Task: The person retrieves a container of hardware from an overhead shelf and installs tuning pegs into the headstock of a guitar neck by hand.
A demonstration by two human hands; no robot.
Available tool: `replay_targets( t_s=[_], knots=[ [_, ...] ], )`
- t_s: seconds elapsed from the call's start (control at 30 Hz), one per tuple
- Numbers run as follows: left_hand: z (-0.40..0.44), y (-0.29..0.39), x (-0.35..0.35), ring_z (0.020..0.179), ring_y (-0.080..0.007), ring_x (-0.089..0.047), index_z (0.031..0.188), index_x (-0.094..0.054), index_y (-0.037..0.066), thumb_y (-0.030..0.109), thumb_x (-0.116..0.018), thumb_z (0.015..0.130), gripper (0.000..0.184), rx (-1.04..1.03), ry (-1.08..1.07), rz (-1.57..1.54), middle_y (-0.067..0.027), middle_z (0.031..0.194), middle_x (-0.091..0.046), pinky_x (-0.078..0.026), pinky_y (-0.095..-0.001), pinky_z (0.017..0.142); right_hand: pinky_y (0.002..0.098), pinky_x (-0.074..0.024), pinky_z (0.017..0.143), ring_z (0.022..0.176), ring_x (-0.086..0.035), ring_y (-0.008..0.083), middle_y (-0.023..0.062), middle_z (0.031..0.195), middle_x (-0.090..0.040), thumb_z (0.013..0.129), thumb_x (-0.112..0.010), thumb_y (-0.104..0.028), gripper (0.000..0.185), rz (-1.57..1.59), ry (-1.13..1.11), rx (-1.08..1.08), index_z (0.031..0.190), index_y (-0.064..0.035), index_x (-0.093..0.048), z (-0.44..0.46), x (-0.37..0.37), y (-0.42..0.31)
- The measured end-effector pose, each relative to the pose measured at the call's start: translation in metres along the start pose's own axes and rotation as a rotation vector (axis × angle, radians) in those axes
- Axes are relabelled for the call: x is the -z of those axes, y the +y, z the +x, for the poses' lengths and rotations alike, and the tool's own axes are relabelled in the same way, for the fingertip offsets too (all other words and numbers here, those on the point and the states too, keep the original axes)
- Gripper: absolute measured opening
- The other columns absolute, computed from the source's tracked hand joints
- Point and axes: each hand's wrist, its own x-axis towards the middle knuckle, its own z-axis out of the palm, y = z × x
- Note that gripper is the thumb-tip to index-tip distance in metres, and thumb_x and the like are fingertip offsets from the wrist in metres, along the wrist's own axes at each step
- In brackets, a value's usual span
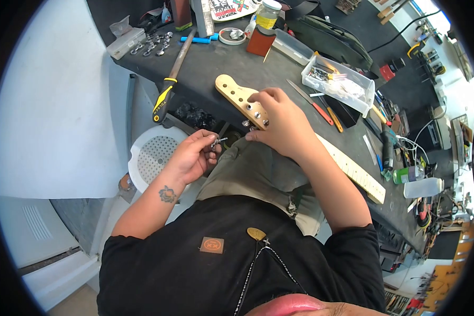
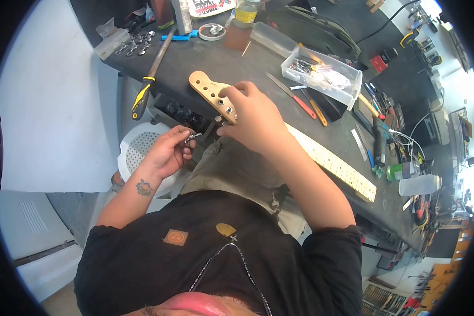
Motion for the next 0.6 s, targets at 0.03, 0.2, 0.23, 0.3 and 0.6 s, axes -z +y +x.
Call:
replay_targets(
  t_s=[0.03, 0.2, 0.23, 0.3, 0.6],
  knots=[
    [0.0, 0.0, 0.001, 0.075, -0.0129, -0.061, 0.111, -0.065, 0.01, 0.016, -0.062, 0.107, 0.008, -0.001, -0.022, -0.036, -0.0065, 0.092, -0.07, -0.052, -0.0292, 0.07, 0.0473, -0.0556, 0.104, 0.126, -0.066, 0.0365, 0.012, 0.146, -0.059, 0.072, -0.096, -0.02, 0.065, -0.057, 0.02, 0.057, 0.132, -0.0158, -0.07, -0.003, -0.006, 0.005],
    [0.001, 0.009, -0.012, 0.08, -0.014, -0.063, 0.123, -0.065, 0.003, 0.014, -0.057, 0.107, 0.021, -0.004, -0.137, -0.223, -0.011, 0.099, -0.07, -0.053, -0.0299, 0.074, 0.0475, -0.0552, 0.104, 0.124, -0.065, 0.0365, 0.0124, 0.142, -0.062, 0.074, -0.091, -0.017, 0.062, -0.115, 0.111, 0.242, 0.132, -0.0171, -0.069, -0.007, -0.016, 0.02],
    [0.002, 0.012, -0.016, 0.081, -0.0141, -0.063, 0.125, -0.064, 0.002, 0.014, -0.058, 0.107, 0.023, -0.005, -0.163, -0.233, -0.011, 0.099, -0.07, -0.053, -0.0299, 0.074, 0.0472, -0.0552, 0.104, 0.124, -0.065, 0.0359, 0.0121, 0.142, -0.062, 0.074, -0.09, -0.016, 0.061, -0.129, 0.127, 0.27, 0.132, -0.0171, -0.069, -0.006, -0.015, 0.02],
    [0.005, 0.015, -0.023, 0.082, -0.0142, -0.062, 0.126, -0.064, 0.0, 0.013, -0.058, 0.106, 0.025, -0.01, -0.218, -0.26, -0.011, 0.099, -0.07, -0.053, -0.0299, 0.075, 0.0467, -0.0567, 0.101, 0.122, -0.067, 0.0361, 0.0134, 0.14, -0.065, 0.073, -0.088, -0.011, 0.059, -0.11, 0.186, 0.283, 0.129, -0.014, -0.071, -0.008, -0.009, 0.016],
    [0.023, 0.024, -0.068, 0.08, -0.0148, -0.06, 0.117, -0.066, -0.001, 0.011, -0.057, 0.106, 0.019, -0.001, -0.383, -0.421, -0.0115, 0.098, -0.071, -0.05, -0.0303, 0.072, 0.0397, -0.056, 0.102, 0.124, -0.068, 0.0293, 0.0127, 0.142, -0.066, 0.073, -0.085, -0.005, 0.061, 0.248, 0.081, 0.187, 0.132, -0.0084, -0.071, -0.014, 0.051, -0.007]
  ],
)
